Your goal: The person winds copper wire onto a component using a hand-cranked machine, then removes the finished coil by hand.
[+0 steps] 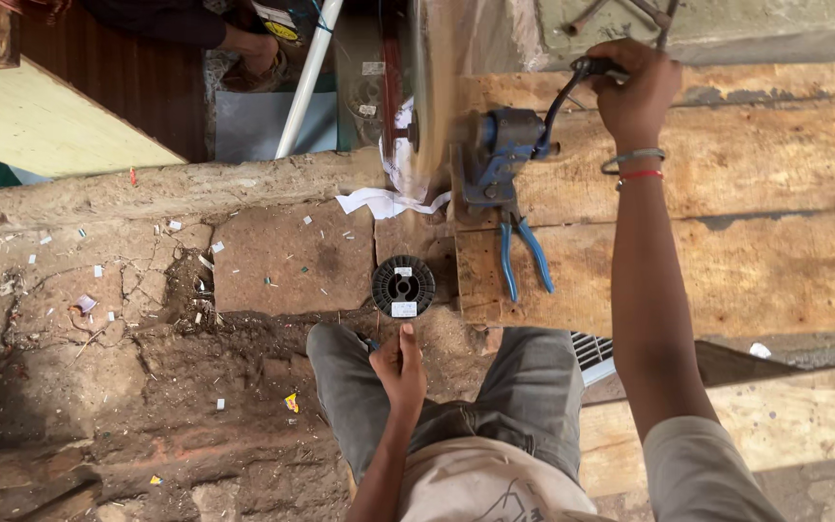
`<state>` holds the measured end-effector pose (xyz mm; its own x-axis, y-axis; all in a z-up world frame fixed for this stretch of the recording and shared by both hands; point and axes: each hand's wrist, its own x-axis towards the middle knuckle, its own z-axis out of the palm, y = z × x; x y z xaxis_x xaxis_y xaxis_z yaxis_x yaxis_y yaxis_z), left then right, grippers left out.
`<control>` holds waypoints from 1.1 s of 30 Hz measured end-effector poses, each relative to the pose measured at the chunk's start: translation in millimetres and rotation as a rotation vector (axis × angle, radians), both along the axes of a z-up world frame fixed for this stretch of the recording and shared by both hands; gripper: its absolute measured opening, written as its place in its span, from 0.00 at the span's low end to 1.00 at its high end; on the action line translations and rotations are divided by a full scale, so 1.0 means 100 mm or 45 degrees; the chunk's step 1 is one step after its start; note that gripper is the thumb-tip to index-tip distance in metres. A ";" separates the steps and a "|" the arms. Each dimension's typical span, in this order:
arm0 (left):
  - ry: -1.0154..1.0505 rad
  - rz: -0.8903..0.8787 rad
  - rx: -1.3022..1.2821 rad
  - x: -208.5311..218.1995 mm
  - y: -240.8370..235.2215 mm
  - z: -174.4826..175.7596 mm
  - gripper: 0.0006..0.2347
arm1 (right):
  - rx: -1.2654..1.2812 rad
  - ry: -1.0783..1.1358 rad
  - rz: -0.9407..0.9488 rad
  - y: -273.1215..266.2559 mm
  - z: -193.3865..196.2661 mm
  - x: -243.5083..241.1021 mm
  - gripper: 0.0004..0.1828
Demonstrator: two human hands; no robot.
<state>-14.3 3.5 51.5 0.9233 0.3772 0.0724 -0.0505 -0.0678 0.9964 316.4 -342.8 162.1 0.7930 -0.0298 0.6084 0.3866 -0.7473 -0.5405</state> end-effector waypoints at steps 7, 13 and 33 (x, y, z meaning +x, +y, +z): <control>-0.019 -0.027 -0.121 0.00 -0.01 0.03 0.24 | -0.497 0.046 -0.344 0.07 -1.23 0.37 0.08; 0.003 0.000 -0.111 0.01 -0.02 0.06 0.23 | -0.482 0.519 -0.316 0.25 -1.58 -0.53 0.07; 0.008 -0.003 -0.223 -0.02 -0.03 0.13 0.22 | -0.188 -0.171 0.155 0.09 0.54 -0.78 0.11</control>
<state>-15.9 0.9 64.3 0.9243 0.3816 0.0001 -0.0444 0.1074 0.9932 238.2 -333.6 216.5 0.6972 0.1582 0.6992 0.5398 -0.7577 -0.3668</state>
